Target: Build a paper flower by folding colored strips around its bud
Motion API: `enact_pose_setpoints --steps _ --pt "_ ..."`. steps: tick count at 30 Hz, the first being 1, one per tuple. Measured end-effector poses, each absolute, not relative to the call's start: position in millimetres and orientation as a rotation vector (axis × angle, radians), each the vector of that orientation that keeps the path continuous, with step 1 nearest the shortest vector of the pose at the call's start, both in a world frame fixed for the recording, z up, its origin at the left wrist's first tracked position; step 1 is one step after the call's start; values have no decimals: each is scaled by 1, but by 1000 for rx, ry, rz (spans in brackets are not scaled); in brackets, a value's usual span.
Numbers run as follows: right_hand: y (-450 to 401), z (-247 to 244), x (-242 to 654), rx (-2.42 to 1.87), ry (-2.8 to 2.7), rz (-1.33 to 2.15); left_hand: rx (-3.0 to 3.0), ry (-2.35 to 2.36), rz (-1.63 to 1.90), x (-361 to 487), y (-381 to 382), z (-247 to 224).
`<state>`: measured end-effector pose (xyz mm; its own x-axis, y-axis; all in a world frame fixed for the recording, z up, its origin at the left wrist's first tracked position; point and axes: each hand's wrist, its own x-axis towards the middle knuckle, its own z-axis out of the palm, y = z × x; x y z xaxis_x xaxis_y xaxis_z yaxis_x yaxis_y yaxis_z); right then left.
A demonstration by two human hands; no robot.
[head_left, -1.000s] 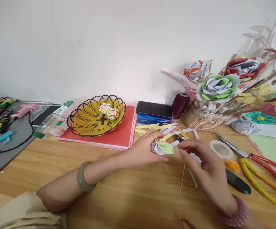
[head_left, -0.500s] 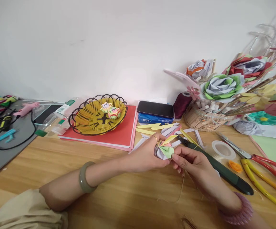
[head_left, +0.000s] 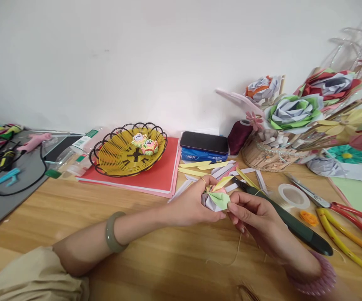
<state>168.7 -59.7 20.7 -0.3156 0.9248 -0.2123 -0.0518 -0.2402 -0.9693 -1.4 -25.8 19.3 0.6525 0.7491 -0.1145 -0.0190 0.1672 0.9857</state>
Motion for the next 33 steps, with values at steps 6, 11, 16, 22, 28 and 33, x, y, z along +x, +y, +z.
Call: enact_pose_setpoints --steps 6,11,16,22,28,33 --pt "-61 24 168 -1209 -1392 1564 1265 679 612 -2 -27 16" --pt "-63 27 169 -1438 -1668 1081 1103 658 701 -3 -20 16" --pt "-59 19 175 -1324 -1445 941 865 543 561 -6 -13 19" --pt "-56 18 178 -1247 -1402 1109 848 434 418 -8 -11 15" --pt "-55 21 174 -1351 -1332 1160 847 529 377 -9 -2 12" --pt "-53 12 168 -1421 -1267 1225 962 743 515 -4 0 6"
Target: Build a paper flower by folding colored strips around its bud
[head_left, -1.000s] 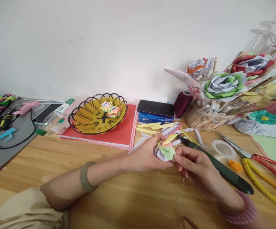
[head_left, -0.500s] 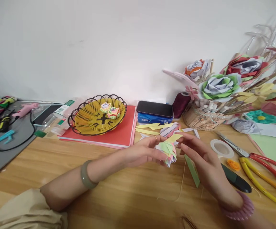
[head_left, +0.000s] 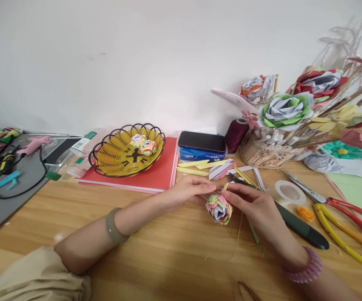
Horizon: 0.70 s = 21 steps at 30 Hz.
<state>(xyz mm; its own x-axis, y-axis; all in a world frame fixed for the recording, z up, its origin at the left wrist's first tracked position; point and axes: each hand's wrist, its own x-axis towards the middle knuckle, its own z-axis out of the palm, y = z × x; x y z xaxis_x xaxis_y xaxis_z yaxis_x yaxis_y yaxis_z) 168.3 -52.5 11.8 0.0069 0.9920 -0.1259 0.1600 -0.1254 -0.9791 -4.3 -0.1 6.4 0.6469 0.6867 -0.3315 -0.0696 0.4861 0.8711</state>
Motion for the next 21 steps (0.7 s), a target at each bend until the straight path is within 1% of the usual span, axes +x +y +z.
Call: enact_pose_setpoints --steps 3,12,18,21 --pt "-52 7 166 -1469 -1311 1244 1015 858 501 -1 -1 5" --pt "-55 5 162 -1508 -1445 1172 1115 900 456 -2 1 7" --pt "-56 8 160 -1536 -1520 964 1125 937 438 -1 1 7" --pt "-54 10 159 -1537 -1427 1096 1029 886 396 -3 2 6"
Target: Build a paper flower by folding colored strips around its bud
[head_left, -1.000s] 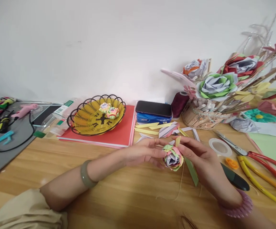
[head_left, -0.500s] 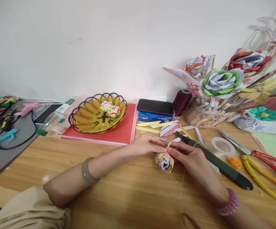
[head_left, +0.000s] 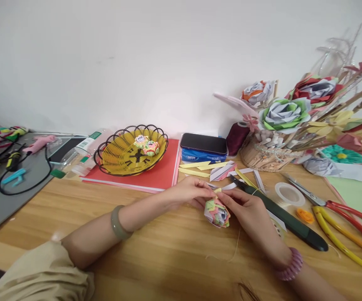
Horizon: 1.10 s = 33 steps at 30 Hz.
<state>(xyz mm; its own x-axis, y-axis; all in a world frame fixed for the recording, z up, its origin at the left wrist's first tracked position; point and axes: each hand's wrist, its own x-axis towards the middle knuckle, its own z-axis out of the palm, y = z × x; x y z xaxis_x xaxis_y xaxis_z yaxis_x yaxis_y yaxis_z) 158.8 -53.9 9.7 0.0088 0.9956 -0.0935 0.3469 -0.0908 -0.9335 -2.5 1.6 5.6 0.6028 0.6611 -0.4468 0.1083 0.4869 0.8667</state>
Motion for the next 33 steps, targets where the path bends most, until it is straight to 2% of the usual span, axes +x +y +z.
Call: enact_pose_setpoints --steps 4,22,33 --pt "-52 8 159 -1463 -1213 1360 911 821 388 -4 2 3" --pt "-55 13 154 -990 -907 1758 810 676 485 -3 0 10" --pt "-57 12 157 -1011 -1030 1634 975 603 508 -9 -3 19"
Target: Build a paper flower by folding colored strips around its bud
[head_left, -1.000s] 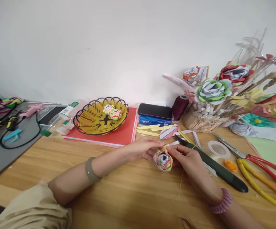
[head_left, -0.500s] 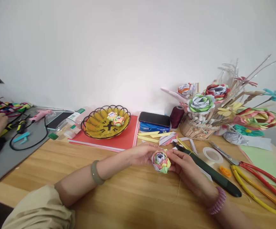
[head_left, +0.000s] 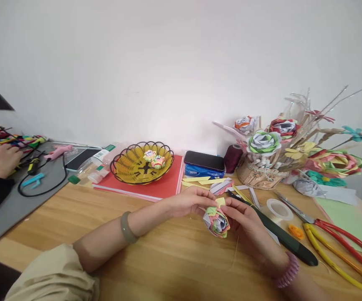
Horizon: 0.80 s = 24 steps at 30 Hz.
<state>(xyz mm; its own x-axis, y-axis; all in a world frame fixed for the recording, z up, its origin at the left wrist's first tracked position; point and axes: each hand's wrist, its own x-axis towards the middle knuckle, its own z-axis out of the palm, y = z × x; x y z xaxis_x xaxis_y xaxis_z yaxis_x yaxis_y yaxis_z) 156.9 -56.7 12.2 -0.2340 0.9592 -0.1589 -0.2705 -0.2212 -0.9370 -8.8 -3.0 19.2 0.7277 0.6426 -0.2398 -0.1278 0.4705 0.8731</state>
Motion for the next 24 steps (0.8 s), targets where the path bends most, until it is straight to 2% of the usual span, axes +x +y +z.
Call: enact_pose_setpoints --steps 14,24 --pt "-52 9 163 -1073 -1277 1379 1069 681 523 -9 -3 24" --pt "-53 9 161 -1143 -1338 1385 1145 701 474 -7 -5 29"
